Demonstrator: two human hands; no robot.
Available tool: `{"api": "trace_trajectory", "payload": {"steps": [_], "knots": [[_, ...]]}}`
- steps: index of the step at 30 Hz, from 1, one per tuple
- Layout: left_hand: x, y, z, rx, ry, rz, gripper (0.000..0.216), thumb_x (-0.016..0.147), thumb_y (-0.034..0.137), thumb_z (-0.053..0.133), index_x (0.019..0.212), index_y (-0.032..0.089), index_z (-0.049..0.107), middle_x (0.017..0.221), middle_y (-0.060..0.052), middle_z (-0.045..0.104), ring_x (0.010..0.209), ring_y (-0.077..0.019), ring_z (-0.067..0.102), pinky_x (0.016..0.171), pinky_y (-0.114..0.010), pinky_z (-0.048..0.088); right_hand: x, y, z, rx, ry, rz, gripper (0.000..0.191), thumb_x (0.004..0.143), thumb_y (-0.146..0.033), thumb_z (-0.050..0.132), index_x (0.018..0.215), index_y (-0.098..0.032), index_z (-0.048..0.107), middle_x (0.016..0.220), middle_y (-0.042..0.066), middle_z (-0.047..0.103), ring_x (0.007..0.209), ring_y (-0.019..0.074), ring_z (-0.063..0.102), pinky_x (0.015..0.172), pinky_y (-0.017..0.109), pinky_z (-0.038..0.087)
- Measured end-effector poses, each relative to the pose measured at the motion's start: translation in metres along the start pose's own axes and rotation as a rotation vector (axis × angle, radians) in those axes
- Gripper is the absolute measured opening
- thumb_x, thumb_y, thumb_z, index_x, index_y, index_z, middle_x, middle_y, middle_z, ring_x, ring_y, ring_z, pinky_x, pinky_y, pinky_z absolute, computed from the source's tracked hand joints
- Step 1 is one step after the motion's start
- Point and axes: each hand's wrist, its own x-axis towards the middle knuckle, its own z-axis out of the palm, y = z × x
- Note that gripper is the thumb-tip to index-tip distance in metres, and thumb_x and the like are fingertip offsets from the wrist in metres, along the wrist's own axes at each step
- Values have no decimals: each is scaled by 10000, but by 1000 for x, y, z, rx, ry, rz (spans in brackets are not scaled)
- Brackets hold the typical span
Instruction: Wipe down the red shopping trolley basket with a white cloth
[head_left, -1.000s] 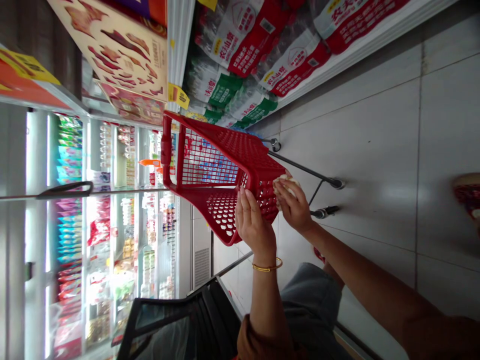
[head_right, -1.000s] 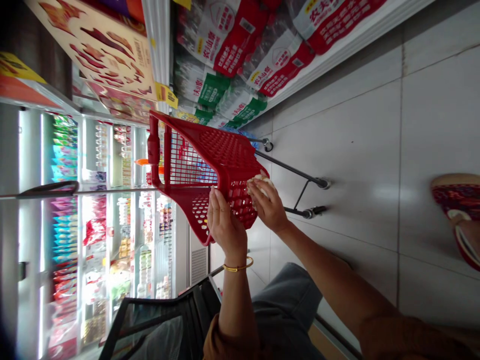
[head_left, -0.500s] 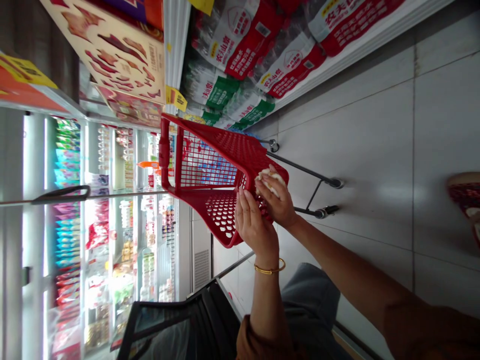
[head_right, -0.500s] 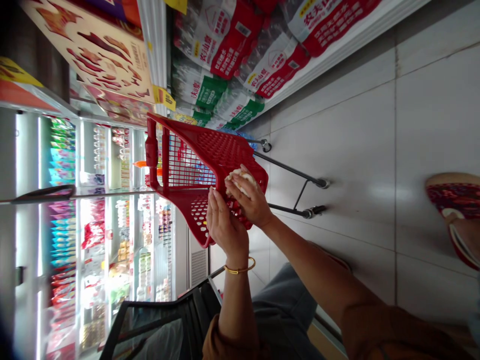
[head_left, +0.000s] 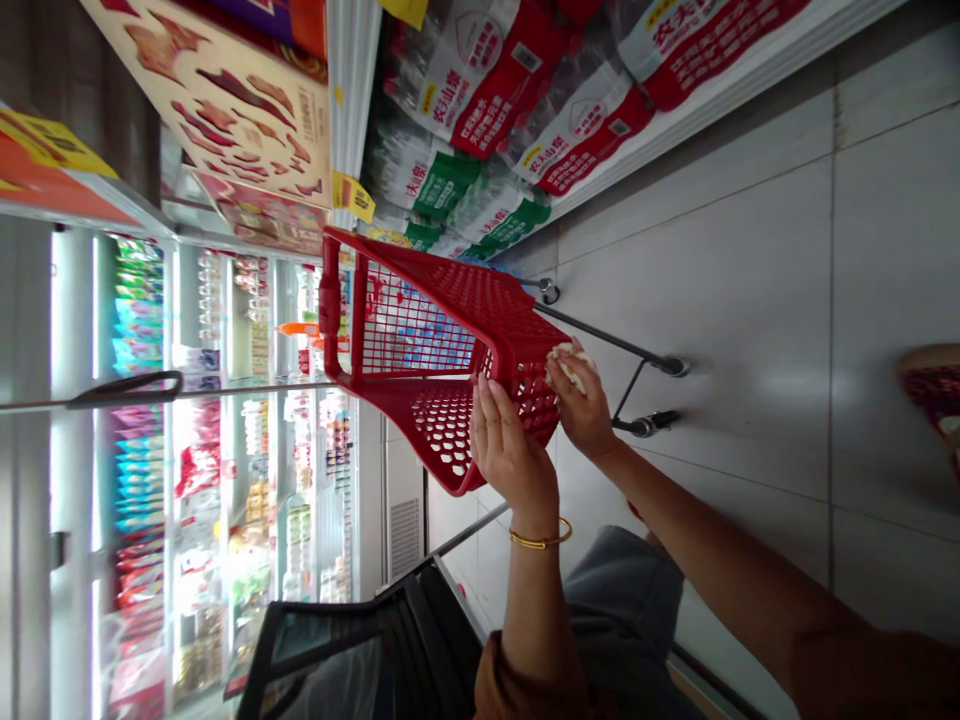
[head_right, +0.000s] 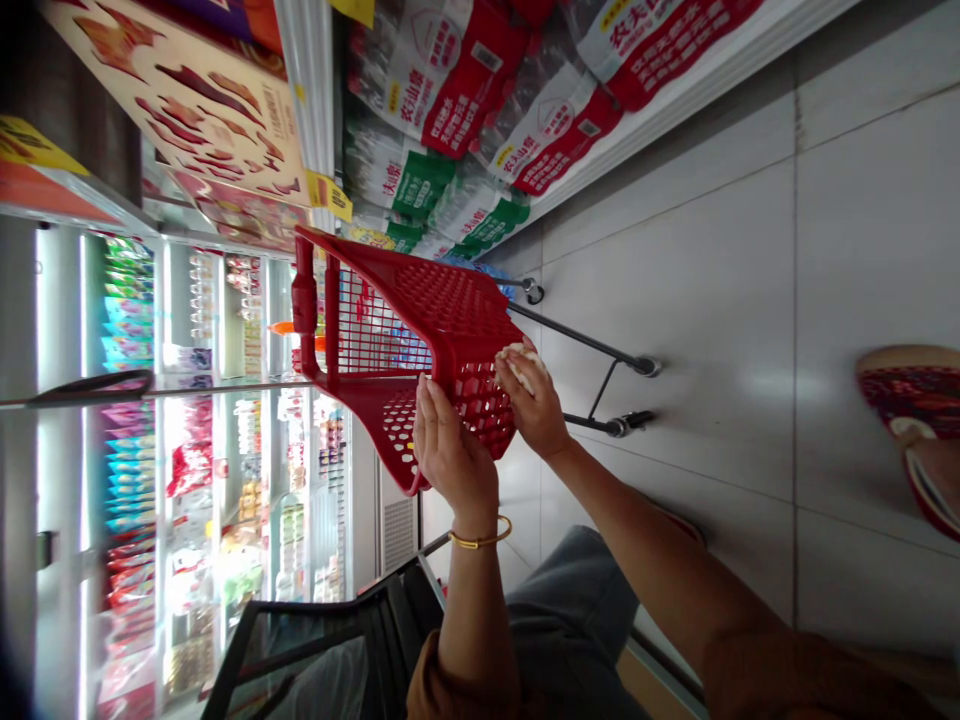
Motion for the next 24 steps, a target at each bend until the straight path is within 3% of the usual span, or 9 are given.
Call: {"api": "trace_trajectory", "payload": {"steps": [9,16,20,24], "knots": [[-1,-1,2,44,14,44,558,973,90,348,1521,179,293,1466,-159,494,1417,-223,397,1166,-412,353,-3,4,-7,-124,21,26,543,984,-153,442,1475,-372,366,1327,69,538,1324,241,501,1176,554,370],[-2,-1,2,2,38,78,575,972,91,370,1528,193,272,1468,-150,495,1408,-220,411,1154,-404,376,21,-38,-3,-16,82,2,513,976,-188,470,1446,-384,418,1311,57,561,1286,250,535,1155,547,414],[-2,0,1,-12,59,70,563,969,101,426,1512,203,319,1431,-149,538,1366,-220,472,1123,-395,415,41,-61,4,74,-4,-18,466,988,-258,461,1433,-394,434,1330,27,586,1319,251,513,1178,567,368],[-1,3,-2,-54,37,24,536,970,96,398,1493,206,363,1421,-143,550,1355,-225,486,1114,-411,427,49,-58,5,27,-75,-50,395,1006,-318,423,1391,-364,497,1312,34,608,1307,237,530,1156,561,399]]}}
